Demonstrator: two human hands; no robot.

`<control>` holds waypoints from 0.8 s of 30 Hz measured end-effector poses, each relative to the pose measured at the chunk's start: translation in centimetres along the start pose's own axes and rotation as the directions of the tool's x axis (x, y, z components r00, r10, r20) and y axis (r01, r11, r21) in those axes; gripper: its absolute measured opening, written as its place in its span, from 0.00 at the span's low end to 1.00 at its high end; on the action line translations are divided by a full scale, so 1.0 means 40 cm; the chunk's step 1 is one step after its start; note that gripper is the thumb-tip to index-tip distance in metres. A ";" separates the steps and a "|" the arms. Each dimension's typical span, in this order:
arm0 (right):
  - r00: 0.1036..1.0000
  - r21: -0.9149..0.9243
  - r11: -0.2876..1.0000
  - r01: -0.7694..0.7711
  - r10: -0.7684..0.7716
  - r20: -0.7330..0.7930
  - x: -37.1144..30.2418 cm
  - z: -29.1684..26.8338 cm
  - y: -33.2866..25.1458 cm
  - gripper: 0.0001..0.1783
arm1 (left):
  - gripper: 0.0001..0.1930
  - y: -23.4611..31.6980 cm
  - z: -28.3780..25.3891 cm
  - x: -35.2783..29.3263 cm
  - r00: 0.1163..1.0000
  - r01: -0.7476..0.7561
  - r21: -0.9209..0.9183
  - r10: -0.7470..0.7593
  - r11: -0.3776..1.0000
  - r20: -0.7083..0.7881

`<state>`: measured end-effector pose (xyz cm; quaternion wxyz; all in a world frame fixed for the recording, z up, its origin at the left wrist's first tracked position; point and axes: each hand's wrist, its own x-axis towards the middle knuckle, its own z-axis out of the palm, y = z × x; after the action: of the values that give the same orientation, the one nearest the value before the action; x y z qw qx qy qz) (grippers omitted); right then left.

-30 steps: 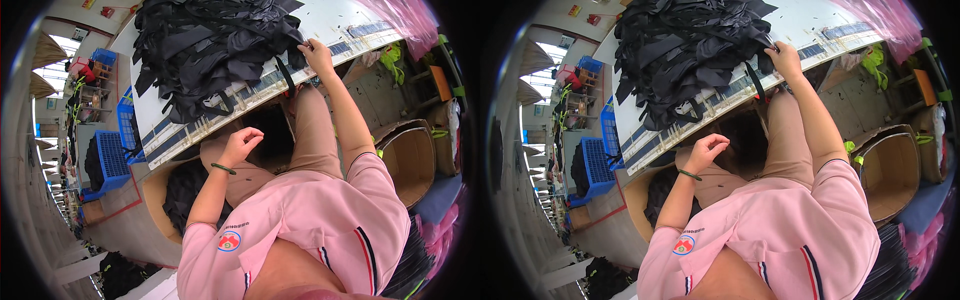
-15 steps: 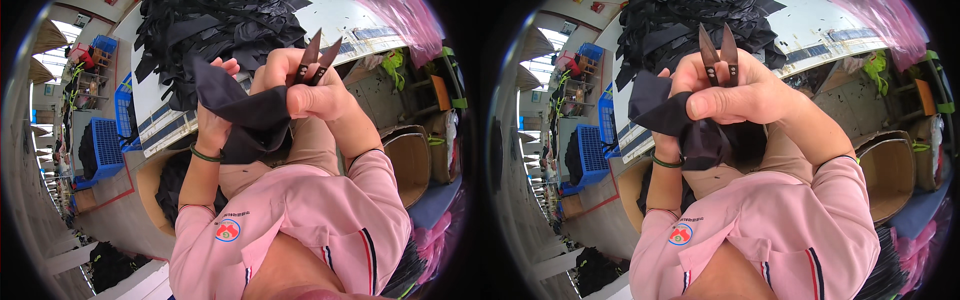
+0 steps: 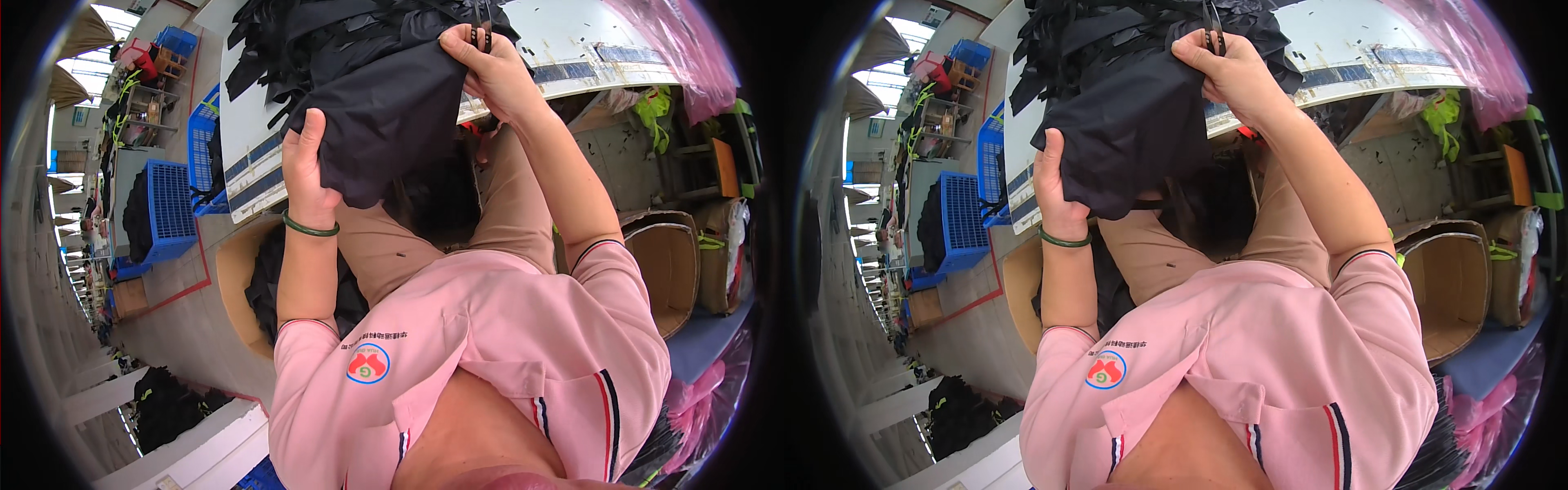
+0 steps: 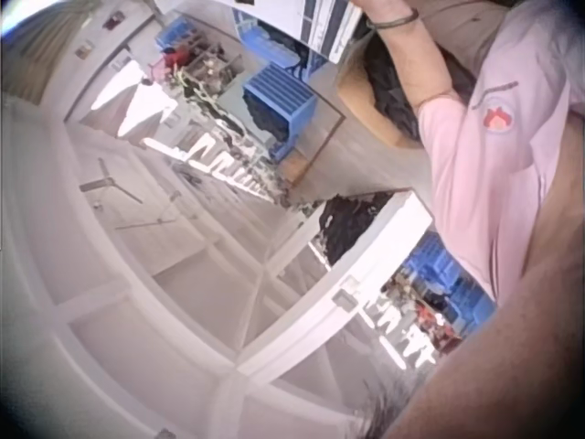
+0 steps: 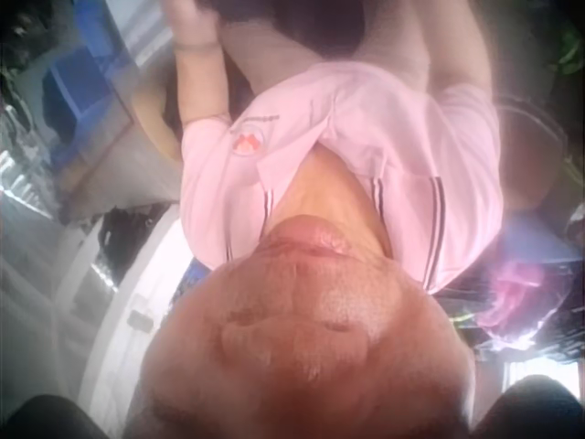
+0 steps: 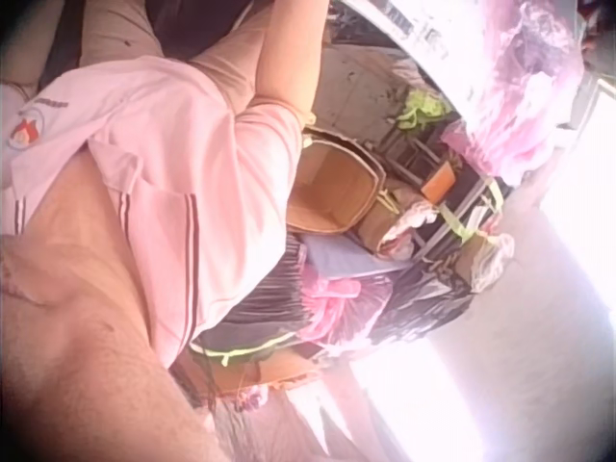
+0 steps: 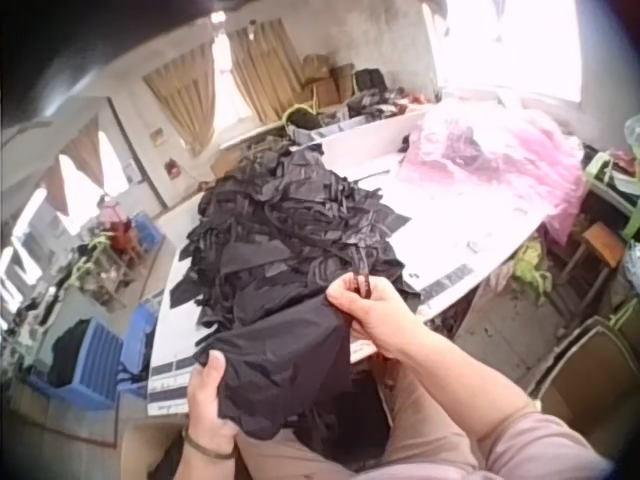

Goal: The person sits on the floor and uses scissors to trim the edges of black fabric pieces. They handle the fabric one piece at a time, cutting small sections and placing the finished items into a pile on the table.

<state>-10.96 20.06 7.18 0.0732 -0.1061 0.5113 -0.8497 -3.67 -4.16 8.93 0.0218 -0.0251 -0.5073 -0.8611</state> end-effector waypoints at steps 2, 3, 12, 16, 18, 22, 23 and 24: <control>0.998 -0.083 0.996 0.024 -0.028 -0.050 0.000 0.011 0.002 0.10 | 0.19 0.002 -0.002 0.004 0.999 0.027 0.001 -0.026 1.000 -0.041; 0.997 -0.110 0.993 0.033 -0.040 -0.059 -0.001 0.006 0.005 0.10 | 0.17 -0.001 -0.004 0.006 0.998 0.008 0.016 -0.008 1.000 -0.056; 0.936 -0.557 0.762 0.332 -0.341 0.091 -0.052 0.001 -0.025 0.10 | 0.15 -0.066 -0.098 -0.023 0.821 -0.235 0.488 -0.098 0.840 0.563; 0.860 -0.542 0.690 0.480 -0.247 0.447 -0.127 0.053 -0.011 0.07 | 0.41 -0.156 -0.131 -0.061 0.328 0.440 0.327 -0.489 0.836 0.808; 0.706 -0.550 0.498 0.671 -0.201 0.679 -0.160 0.081 0.011 0.04 | 0.43 -0.233 -0.113 -0.103 0.482 0.641 0.043 -0.445 0.767 0.755; 0.512 -0.470 0.315 0.825 -0.064 0.856 -0.236 0.127 0.095 0.12 | 0.38 -0.340 -0.080 -0.114 0.541 0.748 -0.073 -0.542 0.660 0.642; 0.514 -0.468 0.334 0.818 -0.059 0.856 -0.245 0.128 0.106 0.12 | 0.37 -0.355 -0.074 -0.114 0.539 0.758 -0.069 -0.563 0.649 0.627; 0.515 -0.467 0.353 0.811 -0.053 0.855 -0.252 0.128 0.114 0.11 | 0.35 -0.363 -0.070 -0.117 0.529 0.766 -0.050 -0.585 0.640 0.615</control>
<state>0.16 15.91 4.38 -0.0521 -0.5974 0.7210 -0.3473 0.03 0.48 -5.40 -0.4682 -0.0710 -0.3150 -0.8225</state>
